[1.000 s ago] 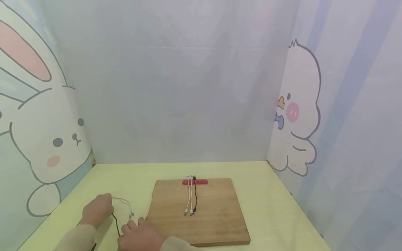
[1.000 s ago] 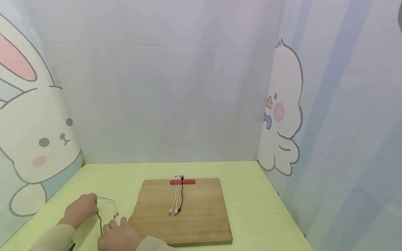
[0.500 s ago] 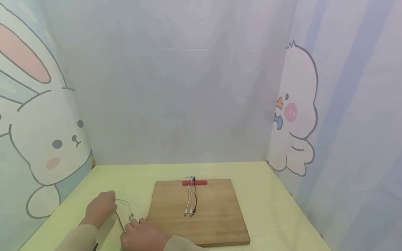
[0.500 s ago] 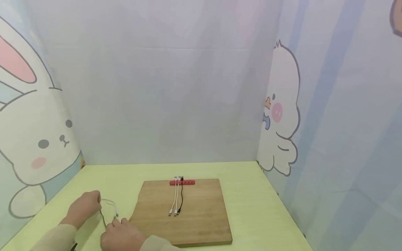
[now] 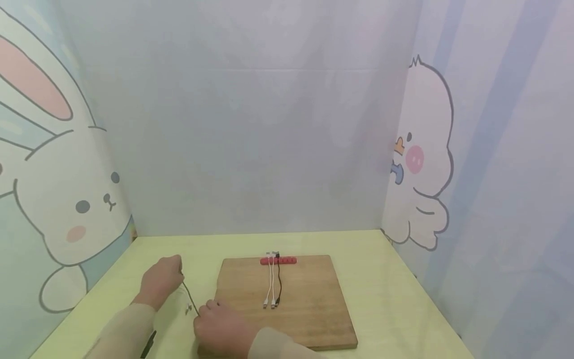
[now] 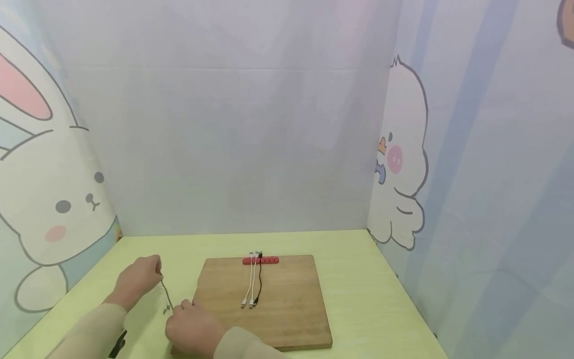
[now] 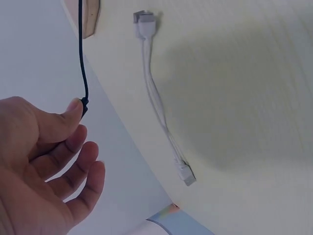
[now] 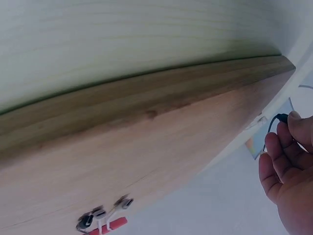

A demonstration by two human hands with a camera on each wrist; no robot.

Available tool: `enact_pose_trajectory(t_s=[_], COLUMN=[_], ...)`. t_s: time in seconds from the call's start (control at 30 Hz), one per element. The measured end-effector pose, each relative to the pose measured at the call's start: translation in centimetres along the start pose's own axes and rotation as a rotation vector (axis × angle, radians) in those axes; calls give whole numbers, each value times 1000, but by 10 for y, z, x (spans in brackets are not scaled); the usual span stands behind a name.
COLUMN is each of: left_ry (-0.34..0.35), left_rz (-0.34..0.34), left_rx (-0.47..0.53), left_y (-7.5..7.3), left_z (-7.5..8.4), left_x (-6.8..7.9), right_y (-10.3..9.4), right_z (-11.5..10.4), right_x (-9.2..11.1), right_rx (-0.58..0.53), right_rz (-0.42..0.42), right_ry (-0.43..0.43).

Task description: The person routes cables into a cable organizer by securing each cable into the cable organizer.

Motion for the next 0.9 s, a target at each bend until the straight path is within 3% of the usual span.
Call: enact_pose_trajectory(t_s=[0.2,0.5,0.67,0.9], left_ry=[39,75,116,189], left_rz=[54,89,140,222], left_rx=[4,-36,-36,8], left_y=[-6,-3,-8,-5], left_z=[32,69,94,133], left_x=[-15,-38,-48,-60], right_y=[-1,5,0,-4], right_z=[26,42,60,85], right_x=[13,25,35,51], right_rx=[-57,-16,-52,60], right_rz=[-6,-50,-3,131], right_ry=[97,84,126,174])
Point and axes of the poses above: each hand's wrist, its own x-axis away from the middle knuckle, its own y-axis out of the palm, z = x × y, the point moved 9 cm from there along -x, towards the middle knuckle, and after that the axes turned 9 degrees about y, right-handed, at the moved point
